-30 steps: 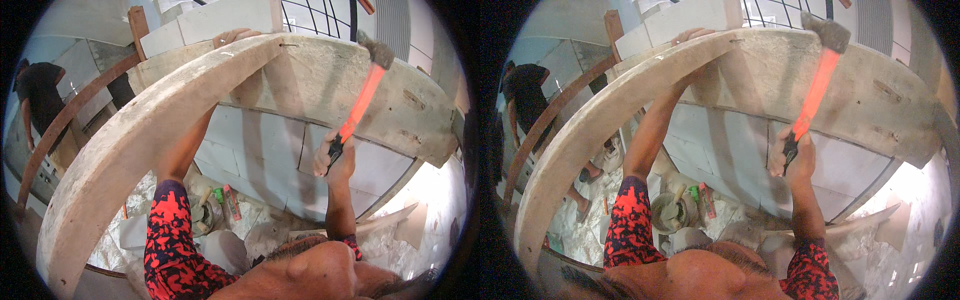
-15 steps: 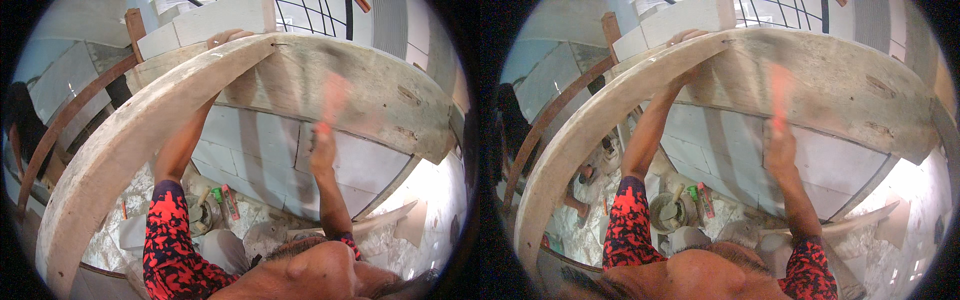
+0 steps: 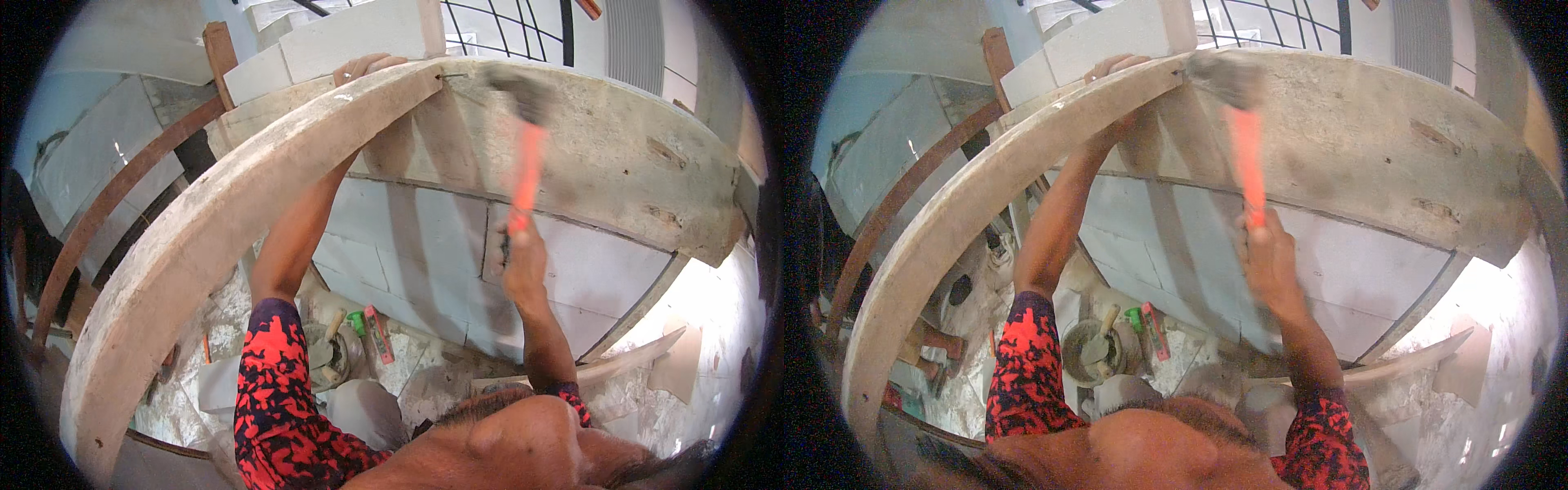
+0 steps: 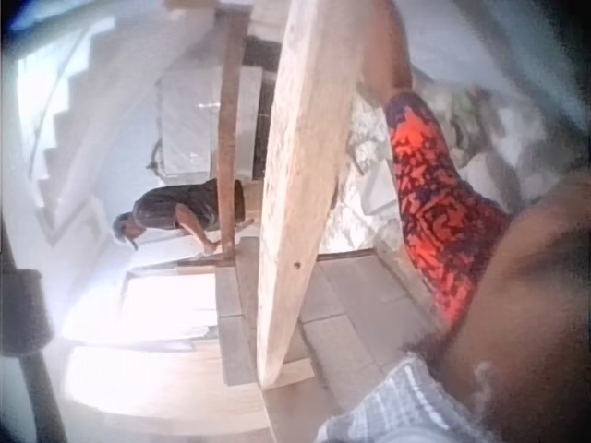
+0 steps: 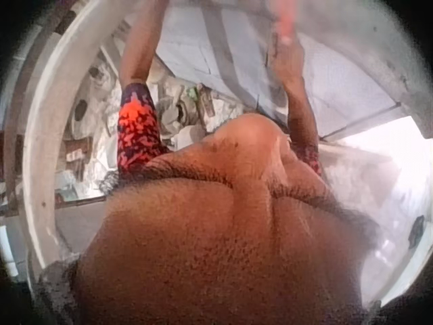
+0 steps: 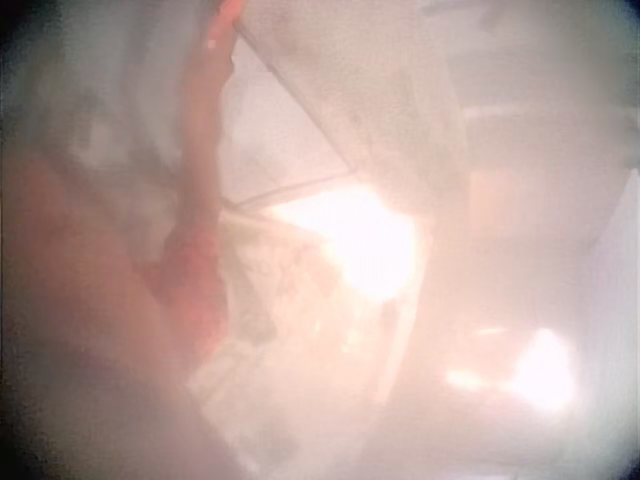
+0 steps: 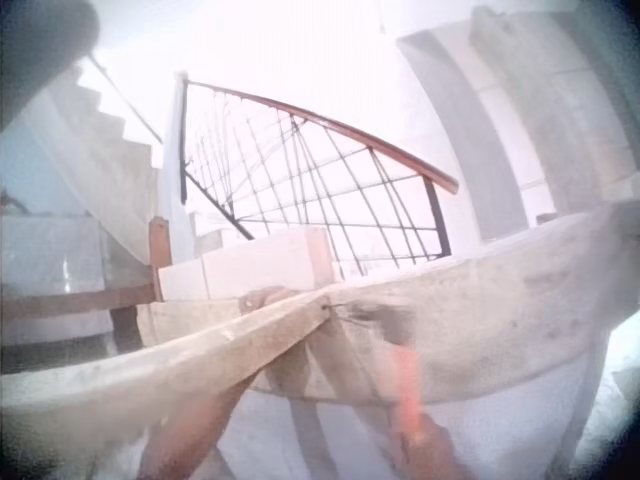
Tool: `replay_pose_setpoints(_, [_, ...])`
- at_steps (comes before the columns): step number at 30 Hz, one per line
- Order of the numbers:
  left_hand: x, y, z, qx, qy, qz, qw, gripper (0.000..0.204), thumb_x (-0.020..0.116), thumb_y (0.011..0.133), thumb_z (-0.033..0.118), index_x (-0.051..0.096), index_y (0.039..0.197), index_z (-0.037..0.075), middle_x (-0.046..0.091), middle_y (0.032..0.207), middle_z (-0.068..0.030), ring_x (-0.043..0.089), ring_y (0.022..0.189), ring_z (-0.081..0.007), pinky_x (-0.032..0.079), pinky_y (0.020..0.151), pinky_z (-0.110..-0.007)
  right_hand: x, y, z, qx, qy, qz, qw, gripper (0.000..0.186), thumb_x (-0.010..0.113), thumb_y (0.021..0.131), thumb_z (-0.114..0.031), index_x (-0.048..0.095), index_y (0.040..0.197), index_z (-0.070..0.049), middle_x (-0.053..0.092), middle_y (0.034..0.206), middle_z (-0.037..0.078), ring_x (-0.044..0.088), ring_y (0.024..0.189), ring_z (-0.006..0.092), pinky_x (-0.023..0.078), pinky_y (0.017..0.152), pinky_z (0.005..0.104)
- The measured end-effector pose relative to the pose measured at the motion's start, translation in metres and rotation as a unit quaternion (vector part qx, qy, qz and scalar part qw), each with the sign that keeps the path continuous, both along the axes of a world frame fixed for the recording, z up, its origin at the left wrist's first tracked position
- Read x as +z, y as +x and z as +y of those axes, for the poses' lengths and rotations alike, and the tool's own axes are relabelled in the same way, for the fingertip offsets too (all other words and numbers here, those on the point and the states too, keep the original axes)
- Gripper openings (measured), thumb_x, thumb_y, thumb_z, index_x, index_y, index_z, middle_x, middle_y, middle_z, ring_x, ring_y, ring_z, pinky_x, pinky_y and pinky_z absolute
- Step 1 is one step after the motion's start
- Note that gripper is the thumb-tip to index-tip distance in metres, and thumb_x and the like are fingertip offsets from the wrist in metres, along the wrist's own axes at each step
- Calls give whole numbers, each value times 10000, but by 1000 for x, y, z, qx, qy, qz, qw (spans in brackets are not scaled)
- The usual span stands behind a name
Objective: The person uses a hammer to drive nails into a wooden frame and small wooden blocks to secure them against a white brick wall.
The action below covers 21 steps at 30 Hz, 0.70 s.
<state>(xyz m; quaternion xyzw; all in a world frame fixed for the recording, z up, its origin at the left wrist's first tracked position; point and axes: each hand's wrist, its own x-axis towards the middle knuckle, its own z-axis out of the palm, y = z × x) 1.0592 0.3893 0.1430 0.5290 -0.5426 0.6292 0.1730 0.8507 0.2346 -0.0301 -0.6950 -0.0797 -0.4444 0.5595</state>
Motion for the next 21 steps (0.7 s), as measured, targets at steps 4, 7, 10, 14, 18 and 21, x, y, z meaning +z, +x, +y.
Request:
replay_pose_setpoints(4, [-4, -5, -2, 18, -12, 44, 999, 243, 563, 834, 262, 572, 1061, 176, 574, 1077, 3, 501, 1049, -214, 337, 885, -409, 1, -16, 1, 128, 78, -252, 956, 523, 373, 880, -590, 479, 887, -77, 443, 573, 10, 398, 443, 108, 345, 403, 260])
replay_pose_setpoints(7, [-6, -4, -4, 43, -23, 40, 998, 245, 562, 835, 279, 572, 1058, 180, 573, 1057, 2, 503, 1035, -213, 350, 866, -397, 1, 3, -10, 80, 75, -176, 978, 547, 399, 867, -596, 484, 889, -56, 416, 511, 16, 400, 402, 113, 315, 367, 240])
replay_pose_setpoints(10, [-3, 18, 2, 155, 14, 58, 986, 256, 569, 829, 288, 563, 1066, 191, 562, 1038, 4, 501, 1018, -207, 366, 832, -394, 6, 5, 3, 153, 157, 67, 973, 561, 393, 876, -585, 495, 892, -33, 417, 491, 29, 395, 355, 108, 298, 325, 240])
replay_pose_setpoints(14, [-4, 7, -2, 21, 16, 111, 993, 262, 572, 824, 286, 561, 1069, 196, 559, 1048, 9, 497, 1024, -200, 358, 853, -389, 23, -15, -1, 274, 259, -30, 926, 566, 371, 896, -551, 486, 921, 2, 420, 490, 34, 356, 304, 112, 290, 275, 257])
replay_pose_setpoints(18, [-5, -2, -2, 49, -9, 59, 997, 262, 576, 821, 283, 565, 1069, 200, 554, 1074, 17, 491, 1044, -197, 334, 898, -381, 24, -17, -1, 263, 236, 41, 935, 595, 381, 882, -575, 488, 941, 8, 412, 497, 25, 364, 312, 107, 295, 280, 254])
replay_pose_setpoints(21, [-6, 0, -1, 48, -8, 68, 997, 276, 591, 813, 278, 564, 1077, 201, 551, 1094, 20, 486, 1056, -200, 327, 910, -386, 21, -12, 1, 258, 226, 103, 934, 597, 376, 886, -570, 489, 958, 12, 411, 502, 19, 361, 314, 104, 298, 284, 252])
